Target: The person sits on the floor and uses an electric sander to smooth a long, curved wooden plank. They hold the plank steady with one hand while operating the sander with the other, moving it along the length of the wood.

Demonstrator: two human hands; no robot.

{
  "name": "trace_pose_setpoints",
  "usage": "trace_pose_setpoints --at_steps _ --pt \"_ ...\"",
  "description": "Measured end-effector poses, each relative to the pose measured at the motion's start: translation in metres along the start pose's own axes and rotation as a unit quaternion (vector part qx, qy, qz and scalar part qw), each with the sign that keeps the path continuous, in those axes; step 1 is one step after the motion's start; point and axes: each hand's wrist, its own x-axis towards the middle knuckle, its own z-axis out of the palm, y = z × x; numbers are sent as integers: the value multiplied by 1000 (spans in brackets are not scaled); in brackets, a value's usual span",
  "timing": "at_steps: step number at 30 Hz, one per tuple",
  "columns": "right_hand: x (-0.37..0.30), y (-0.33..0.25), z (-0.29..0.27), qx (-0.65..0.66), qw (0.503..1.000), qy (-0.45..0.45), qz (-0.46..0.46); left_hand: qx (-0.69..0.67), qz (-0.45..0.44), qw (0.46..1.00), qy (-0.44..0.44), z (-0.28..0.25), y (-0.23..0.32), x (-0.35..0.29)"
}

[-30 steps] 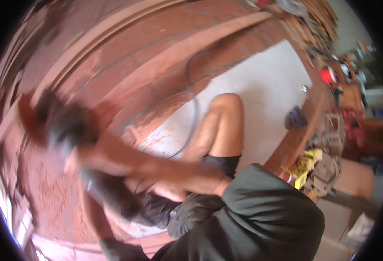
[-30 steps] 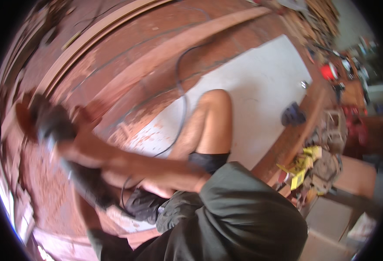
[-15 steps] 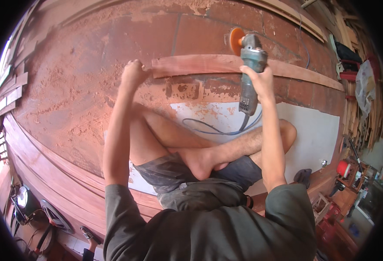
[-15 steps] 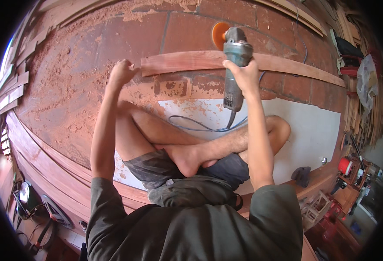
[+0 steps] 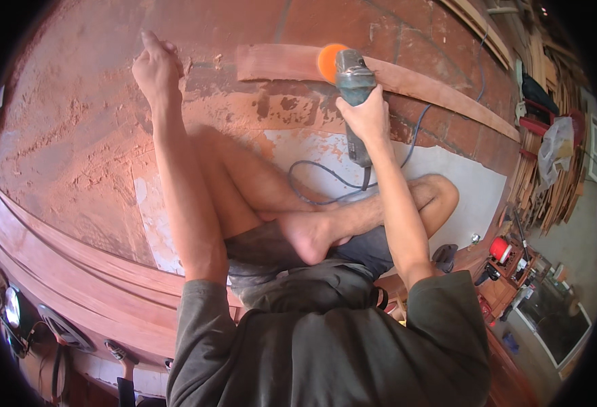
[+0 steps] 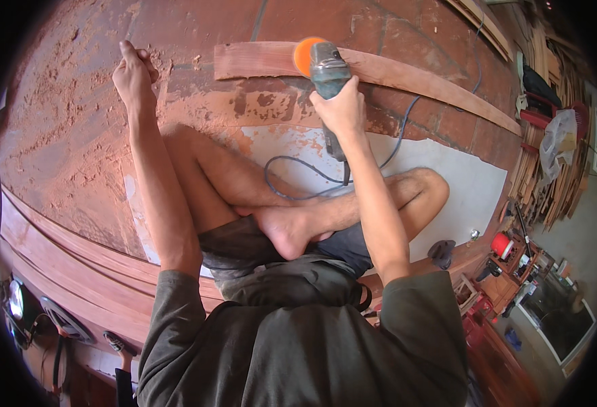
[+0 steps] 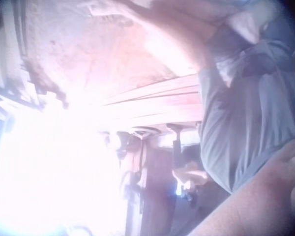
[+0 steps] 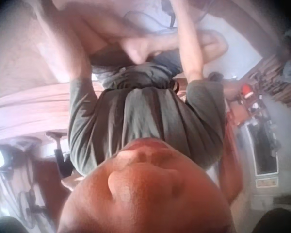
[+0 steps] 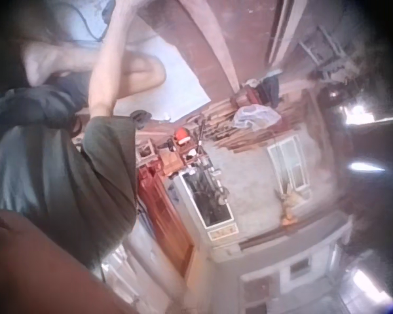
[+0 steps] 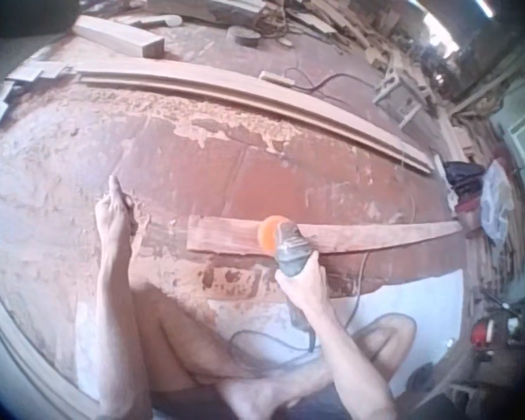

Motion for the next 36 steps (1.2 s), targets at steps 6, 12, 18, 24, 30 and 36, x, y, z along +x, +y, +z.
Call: trace_pose_setpoints --at_steps 6,12,18,24,30,36 --pt "-18 -55 29 5 998 -47 -38 -1 127 990 66 7 2 -1" --pt "-21 -68 29 -17 998 -46 -33 -91 17 990 105 -3 -11 17" --pt "-13 -66 28 -23 999 -24 24 -214 23 966 146 4 -7 8" --pt "-40 -112 56 -19 994 -97 -53 -214 13 966 144 7 -5 8" --pt "-19 -105 44 -35 998 -38 -32 -252 -8 953 167 -2 0 4" --pt "-27 -120 60 -27 995 -46 -86 -244 24 957 153 -5 -19 16"
